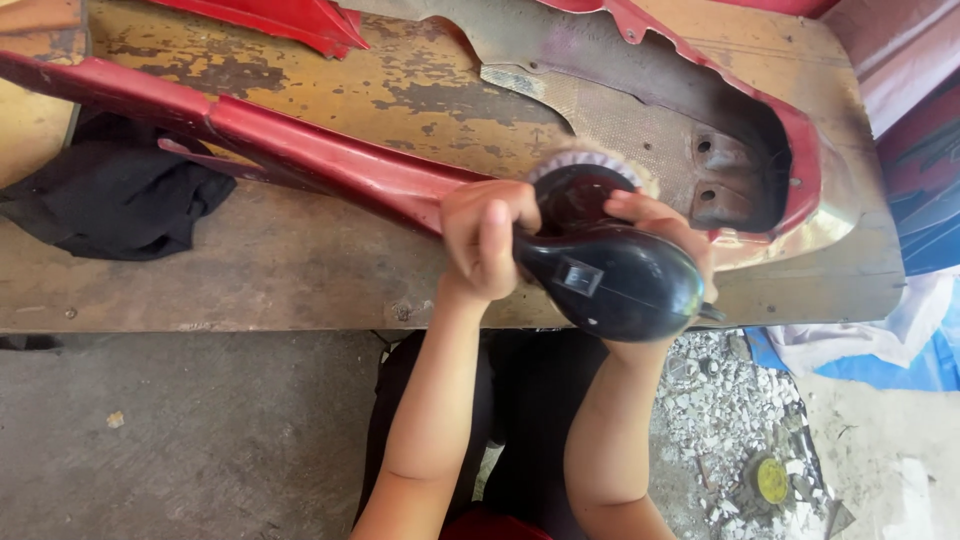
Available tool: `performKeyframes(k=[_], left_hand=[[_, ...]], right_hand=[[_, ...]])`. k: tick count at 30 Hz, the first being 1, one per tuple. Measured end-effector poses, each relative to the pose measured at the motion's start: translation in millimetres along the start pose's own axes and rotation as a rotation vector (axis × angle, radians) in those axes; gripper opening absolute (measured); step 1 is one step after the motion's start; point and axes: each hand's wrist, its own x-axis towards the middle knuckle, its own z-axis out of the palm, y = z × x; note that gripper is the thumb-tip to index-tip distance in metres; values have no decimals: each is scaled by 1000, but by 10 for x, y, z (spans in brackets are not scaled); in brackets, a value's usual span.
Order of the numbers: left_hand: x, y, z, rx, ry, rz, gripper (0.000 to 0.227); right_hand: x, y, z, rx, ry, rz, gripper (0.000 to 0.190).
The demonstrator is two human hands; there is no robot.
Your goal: The person uses a handheld electric polisher with a buffing pad to smooth the surface of a red car bumper. They systematically move the tool across the bumper's exterior, then flip the part over to polish the interior surface and edges.
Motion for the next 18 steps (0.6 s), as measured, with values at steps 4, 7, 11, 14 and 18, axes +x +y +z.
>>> performKeyframes(k=[4,7,11,14,18], left_hand=[[23,-77,-39,-33,12,-15,67],[-18,-143,-150,-144,82,-53,66],[-1,-108,-183,-152,109,-54,66],[-49,-136,9,-171,97,-58,66],[-61,-196,170,-225,48,-45,65]], right_hand=[[12,47,57,-48,40,-20,28],[81,-47,186,-87,0,-47,26],[116,-228,235,-65,-63,-54,28],[66,-258,58,-98,-36,-48,31],[51,-239,-64,-149,27,-15,24]])
